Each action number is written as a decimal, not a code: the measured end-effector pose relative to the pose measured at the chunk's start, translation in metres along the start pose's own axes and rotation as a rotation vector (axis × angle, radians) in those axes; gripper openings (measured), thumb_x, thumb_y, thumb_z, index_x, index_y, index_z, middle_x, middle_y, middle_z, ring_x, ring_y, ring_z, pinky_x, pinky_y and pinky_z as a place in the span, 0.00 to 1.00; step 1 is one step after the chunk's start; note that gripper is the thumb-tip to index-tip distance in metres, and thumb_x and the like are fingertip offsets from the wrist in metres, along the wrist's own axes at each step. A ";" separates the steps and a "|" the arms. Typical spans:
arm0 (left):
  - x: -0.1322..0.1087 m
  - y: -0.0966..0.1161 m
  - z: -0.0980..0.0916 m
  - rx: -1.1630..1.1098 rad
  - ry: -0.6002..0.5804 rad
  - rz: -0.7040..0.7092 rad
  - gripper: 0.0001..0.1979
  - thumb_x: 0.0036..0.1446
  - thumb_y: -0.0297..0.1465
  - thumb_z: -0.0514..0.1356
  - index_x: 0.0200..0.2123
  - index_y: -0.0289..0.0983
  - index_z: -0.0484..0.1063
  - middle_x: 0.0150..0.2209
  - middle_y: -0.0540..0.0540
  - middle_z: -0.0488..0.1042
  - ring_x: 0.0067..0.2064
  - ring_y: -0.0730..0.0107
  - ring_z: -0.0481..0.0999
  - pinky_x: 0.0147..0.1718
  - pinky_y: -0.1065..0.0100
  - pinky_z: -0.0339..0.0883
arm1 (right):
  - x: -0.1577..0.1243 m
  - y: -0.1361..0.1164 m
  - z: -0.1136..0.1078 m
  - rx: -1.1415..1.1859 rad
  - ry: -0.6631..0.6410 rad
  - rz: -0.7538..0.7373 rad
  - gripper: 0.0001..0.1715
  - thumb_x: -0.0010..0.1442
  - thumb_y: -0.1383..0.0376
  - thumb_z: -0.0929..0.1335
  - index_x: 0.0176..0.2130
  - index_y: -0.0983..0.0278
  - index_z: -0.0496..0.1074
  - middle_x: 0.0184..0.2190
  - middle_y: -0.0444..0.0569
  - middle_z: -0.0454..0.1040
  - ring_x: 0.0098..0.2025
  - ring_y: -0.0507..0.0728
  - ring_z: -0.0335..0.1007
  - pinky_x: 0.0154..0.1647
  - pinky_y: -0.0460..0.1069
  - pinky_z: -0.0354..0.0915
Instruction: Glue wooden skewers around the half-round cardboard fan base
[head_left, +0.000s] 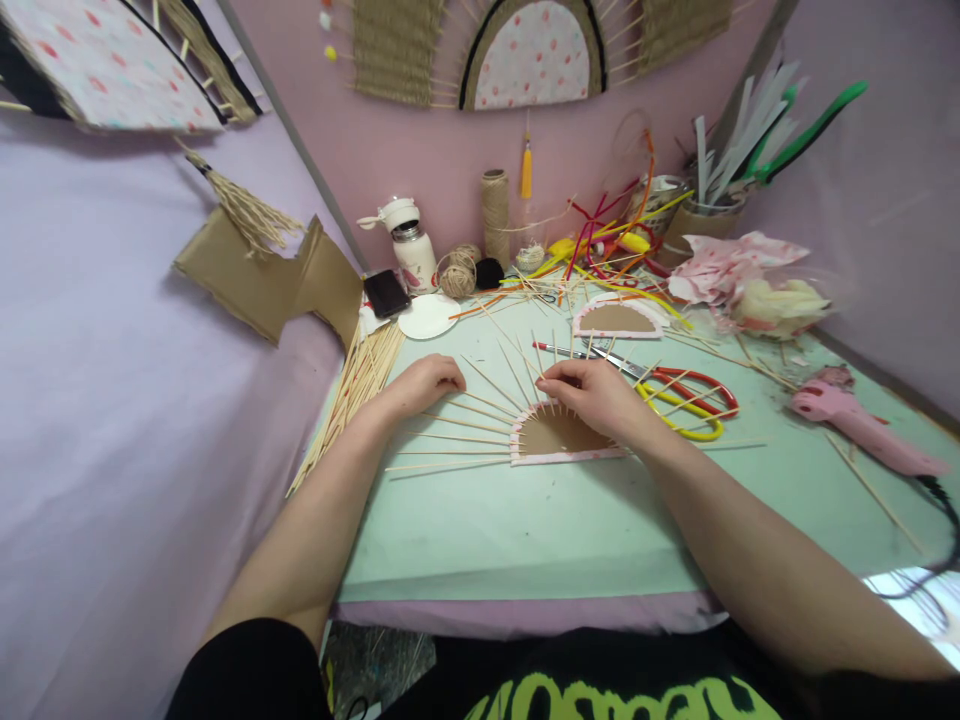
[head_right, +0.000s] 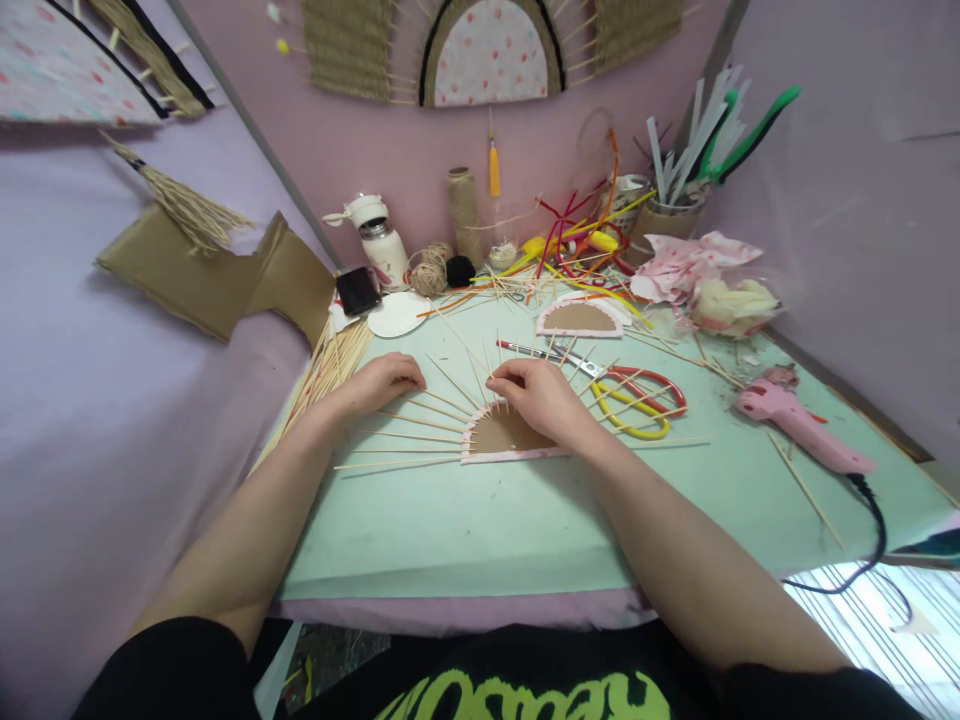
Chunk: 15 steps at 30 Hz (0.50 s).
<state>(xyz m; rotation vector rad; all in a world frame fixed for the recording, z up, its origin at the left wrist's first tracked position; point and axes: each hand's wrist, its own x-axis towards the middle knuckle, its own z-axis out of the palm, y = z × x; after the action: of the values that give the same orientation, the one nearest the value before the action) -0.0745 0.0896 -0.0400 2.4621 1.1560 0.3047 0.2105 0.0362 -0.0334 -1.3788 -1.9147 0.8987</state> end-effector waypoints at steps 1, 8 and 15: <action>0.000 0.000 0.000 -0.002 0.000 -0.002 0.09 0.56 0.29 0.56 0.31 0.38 0.78 0.34 0.45 0.77 0.40 0.66 0.73 0.45 0.66 0.65 | 0.000 0.000 0.000 0.000 0.000 -0.002 0.16 0.58 0.56 0.65 0.30 0.63 0.77 0.26 0.46 0.77 0.28 0.54 0.67 0.32 0.49 0.59; 0.001 0.001 0.001 -0.024 0.008 -0.001 0.09 0.56 0.29 0.56 0.31 0.38 0.77 0.34 0.45 0.77 0.39 0.66 0.73 0.44 0.67 0.65 | -0.001 -0.002 0.000 -0.010 0.002 0.000 0.16 0.58 0.56 0.65 0.30 0.63 0.77 0.26 0.46 0.77 0.29 0.54 0.67 0.33 0.49 0.59; -0.008 -0.005 -0.015 -0.025 0.091 -0.106 0.08 0.54 0.30 0.58 0.34 0.38 0.77 0.38 0.46 0.78 0.40 0.66 0.73 0.44 0.67 0.66 | 0.000 0.000 -0.001 -0.013 0.014 -0.003 0.16 0.59 0.56 0.65 0.31 0.63 0.78 0.26 0.45 0.77 0.28 0.54 0.67 0.32 0.49 0.59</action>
<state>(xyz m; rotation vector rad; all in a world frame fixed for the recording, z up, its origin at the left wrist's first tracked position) -0.0883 0.0908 -0.0291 2.3767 1.3072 0.4004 0.2108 0.0358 -0.0327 -1.3859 -1.9150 0.8749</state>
